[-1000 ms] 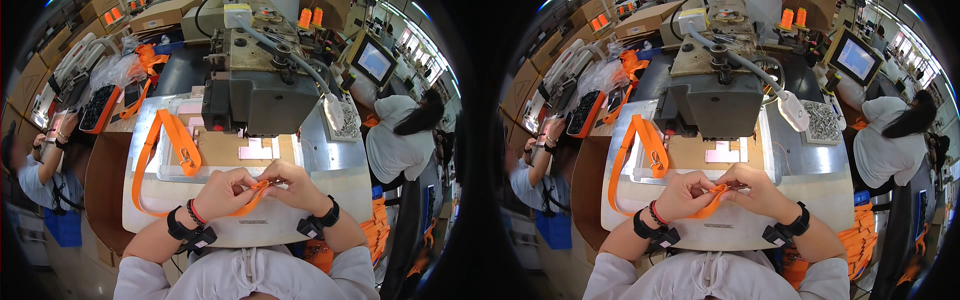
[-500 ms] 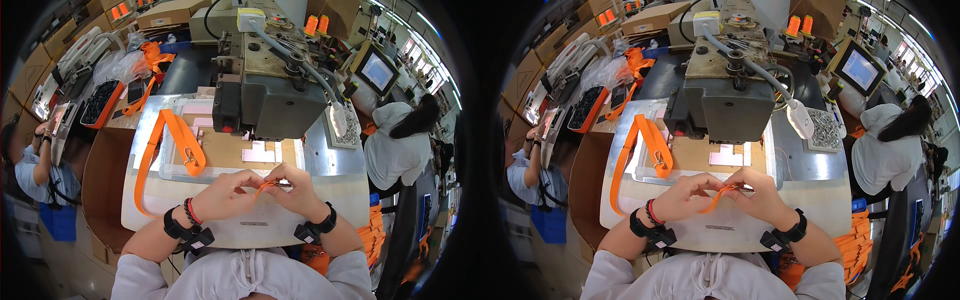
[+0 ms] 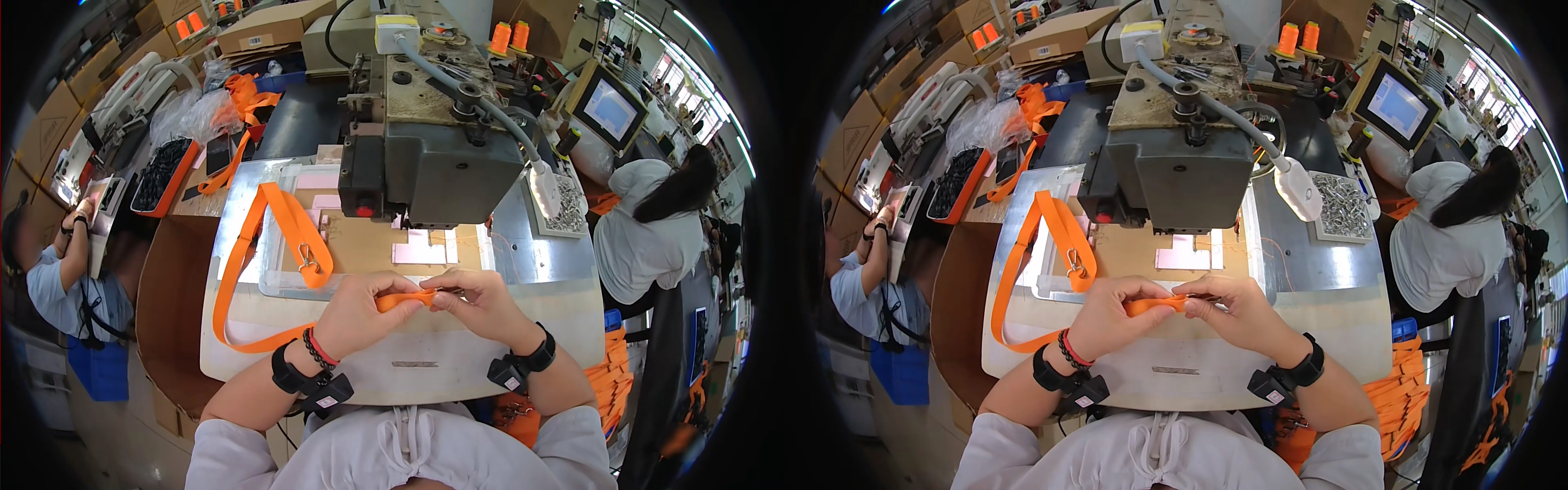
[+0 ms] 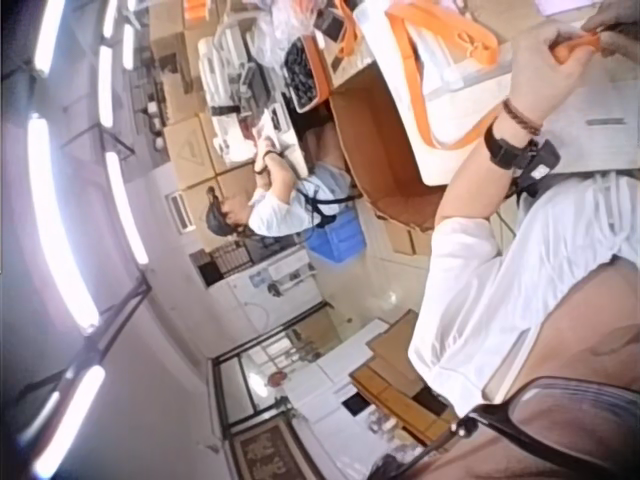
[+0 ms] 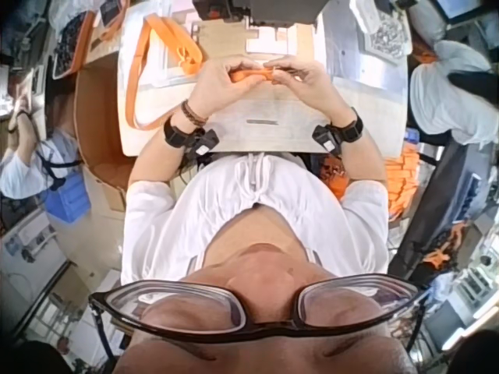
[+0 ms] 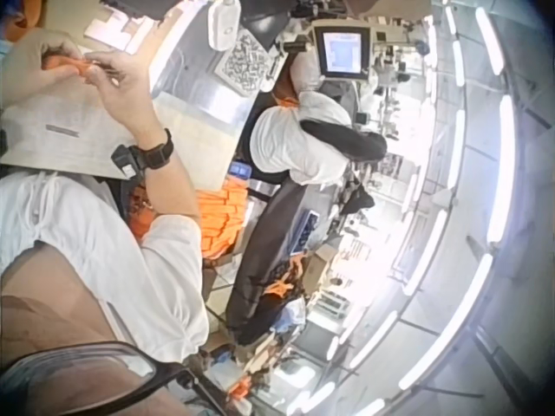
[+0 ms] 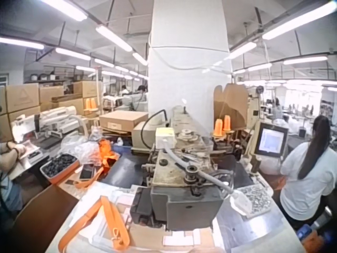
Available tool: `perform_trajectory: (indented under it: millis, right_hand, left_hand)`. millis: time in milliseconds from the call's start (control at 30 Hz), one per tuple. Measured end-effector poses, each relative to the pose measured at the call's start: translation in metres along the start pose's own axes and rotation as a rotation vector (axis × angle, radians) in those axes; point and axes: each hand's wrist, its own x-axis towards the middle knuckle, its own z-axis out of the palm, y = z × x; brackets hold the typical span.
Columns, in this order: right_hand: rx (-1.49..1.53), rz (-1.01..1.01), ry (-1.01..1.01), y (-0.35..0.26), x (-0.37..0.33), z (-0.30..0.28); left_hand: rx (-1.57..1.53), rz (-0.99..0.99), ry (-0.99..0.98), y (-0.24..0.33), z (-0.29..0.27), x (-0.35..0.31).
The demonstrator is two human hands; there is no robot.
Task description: The person attaches metal clasps to orange fabric straps by hand, then uses a sewing machine to stitch the clasps securely to the straps. The person handles the straps and clasps one at a time, positioning them under the machine needle and operating the sewing machine to complete the assembly.
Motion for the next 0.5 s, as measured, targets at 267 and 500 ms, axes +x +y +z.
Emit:
perform_trajectory:
  millis: [267, 500]
  right_hand:
    - [-0.153, -0.03, 0.058, 0.004, 0.001, 0.006]
    - [-0.144, -0.152, 0.127, 0.011, 0.001, 0.005]
  left_hand:
    - [0.137, 0.122, 0.096, -0.008, 0.007, 0.003]
    - [-0.041, 0.0, 0.059, -0.007, 0.005, 0.004]
